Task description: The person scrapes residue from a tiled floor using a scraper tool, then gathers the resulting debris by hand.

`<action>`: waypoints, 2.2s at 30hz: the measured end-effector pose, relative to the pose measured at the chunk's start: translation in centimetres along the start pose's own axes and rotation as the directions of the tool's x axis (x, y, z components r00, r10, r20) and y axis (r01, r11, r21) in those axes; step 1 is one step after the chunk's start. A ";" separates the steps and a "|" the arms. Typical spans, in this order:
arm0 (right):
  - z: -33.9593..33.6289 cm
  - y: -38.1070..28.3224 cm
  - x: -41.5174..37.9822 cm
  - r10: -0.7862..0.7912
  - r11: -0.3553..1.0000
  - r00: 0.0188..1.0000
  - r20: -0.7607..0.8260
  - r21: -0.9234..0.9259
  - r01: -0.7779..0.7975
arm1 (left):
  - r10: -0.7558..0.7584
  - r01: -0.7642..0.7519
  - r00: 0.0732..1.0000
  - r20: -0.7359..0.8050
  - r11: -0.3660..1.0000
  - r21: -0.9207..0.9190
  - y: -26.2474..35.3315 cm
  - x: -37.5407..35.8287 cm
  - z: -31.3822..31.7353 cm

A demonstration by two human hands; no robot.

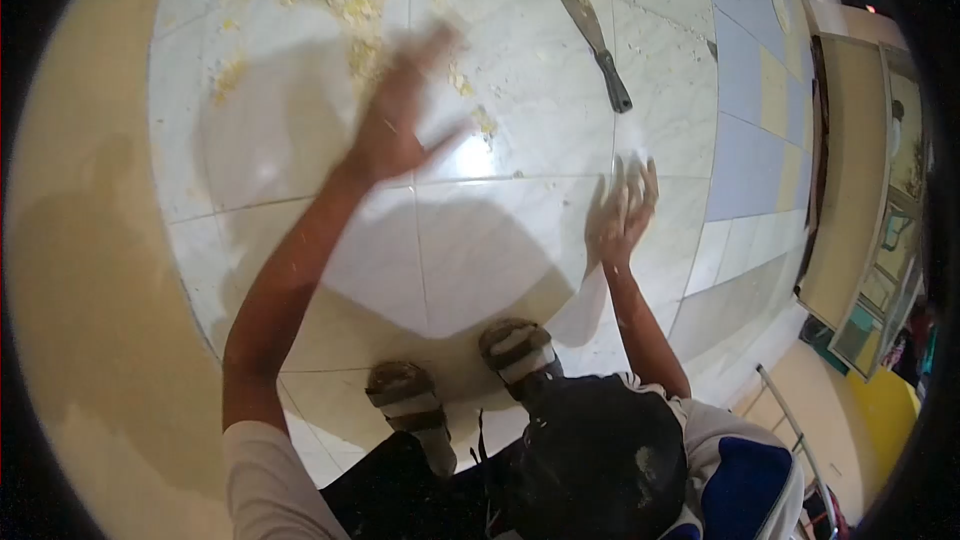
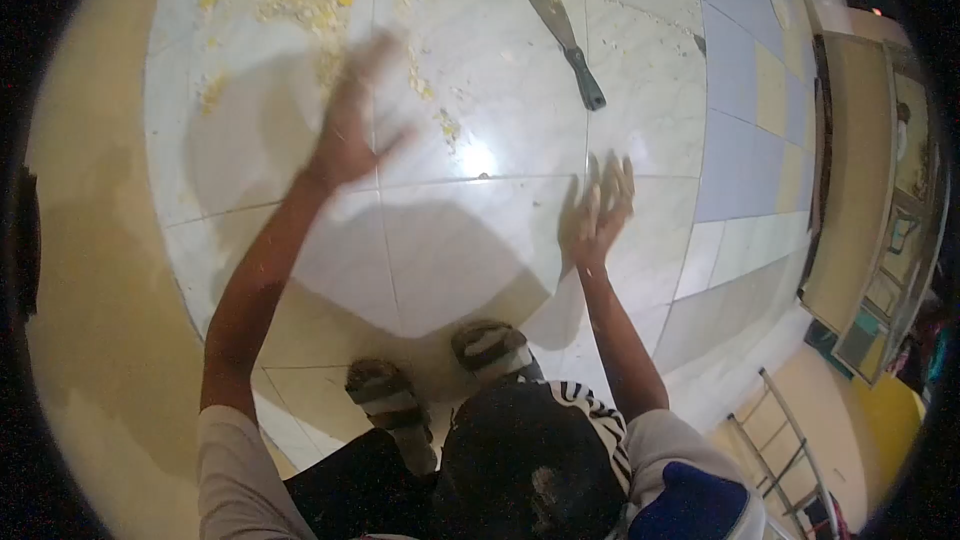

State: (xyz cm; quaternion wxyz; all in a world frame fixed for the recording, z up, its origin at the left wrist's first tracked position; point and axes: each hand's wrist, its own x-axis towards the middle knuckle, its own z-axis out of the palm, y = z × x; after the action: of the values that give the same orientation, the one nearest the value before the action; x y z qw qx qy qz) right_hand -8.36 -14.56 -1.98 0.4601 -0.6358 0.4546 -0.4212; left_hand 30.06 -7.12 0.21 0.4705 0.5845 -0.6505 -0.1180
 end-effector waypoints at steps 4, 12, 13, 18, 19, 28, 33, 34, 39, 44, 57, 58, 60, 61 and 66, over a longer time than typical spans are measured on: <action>-6.5 -0.2 -7.6 0.012 0.723 1.000 -0.006 -0.691 -0.013 | 0.234 -0.016 0.824 0.515 0.920 -0.392 11.4 -7.8 9.5; -3.1 -1.4 -1.6 0.043 0.993 0.999 -0.024 -0.110 -0.046 | 0.366 -0.224 0.744 0.559 0.925 -0.308 16.5 -11.4 16.7; -3.9 -1.1 -1.3 0.038 0.989 0.999 -0.019 -0.145 -0.041 | 0.357 -0.226 0.733 0.579 0.931 -0.288 16.2 -10.9 17.1; -5.2 1.1 -0.6 -0.027 0.986 0.999 -0.024 -0.164 0.023 | 0.196 -0.113 0.827 0.527 0.976 -0.185 11.7 -5.4 17.8; -5.3 1.2 -0.6 -0.044 0.985 0.999 -0.018 -0.169 0.040 | 0.176 -0.117 0.877 0.446 0.981 -0.155 10.6 -4.3 17.8; -5.0 -0.3 -0.3 -0.072 0.982 0.997 0.005 -0.173 0.072 | -0.069 -0.035 0.957 0.282 0.938 0.346 -0.9 3.2 7.4; -5.1 0.3 -0.2 -0.098 0.960 0.995 0.026 -0.262 0.102 | 0.001 -0.095 0.945 0.326 0.958 0.272 -6.1 5.2 3.0; -5.3 0.7 -0.3 -0.090 0.964 0.995 0.039 -0.246 0.096 | 0.062 -0.144 0.906 0.419 0.976 0.166 -4.3 5.2 2.6; -4.9 -0.2 0.3 -0.064 0.988 0.996 0.064 -0.139 0.073 | 0.207 -0.149 0.645 0.736 0.978 -0.144 3.7 -1.1 0.5; -2.0 -2.7 2.1 -0.072 0.981 0.996 0.059 -0.178 0.082 | 0.195 -0.263 0.478 0.857 0.962 -0.072 -1.0 -3.3 -4.2; 0.9 1.5 0.2 -0.056 0.989 0.993 0.106 0.139 0.041 | 0.016 0.008 0.999 -0.041 0.850 0.526 -3.0 1.1 -6.0; 1.6 0.4 0.5 -0.049 0.991 0.995 0.092 0.126 0.037 | -0.065 0.200 0.961 -0.268 0.833 0.515 -2.8 -1.6 -6.9; 2.7 -0.9 0.8 -0.074 0.994 0.987 0.140 0.095 0.061 | -0.293 0.656 0.733 -0.613 0.543 0.525 -3.6 -9.3 -8.1; 2.6 -1.3 0.9 -0.086 0.995 0.982 0.168 0.063 0.076 | -0.426 0.878 0.463 -0.778 0.339 0.337 -2.9 -12.5 -8.0; 2.5 -1.3 0.8 -0.130 0.985 0.954 0.269 -0.076 0.156 | -0.476 0.962 -0.109 -0.873 -0.272 0.028 -1.4 -20.1 -8.4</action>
State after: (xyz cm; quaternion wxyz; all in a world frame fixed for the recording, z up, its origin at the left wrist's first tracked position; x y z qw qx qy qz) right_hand -5.54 -14.66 -1.16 0.4535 -0.7387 0.3620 -0.3430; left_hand 34.75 13.35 -5.88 0.1187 0.9802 0.1479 0.0566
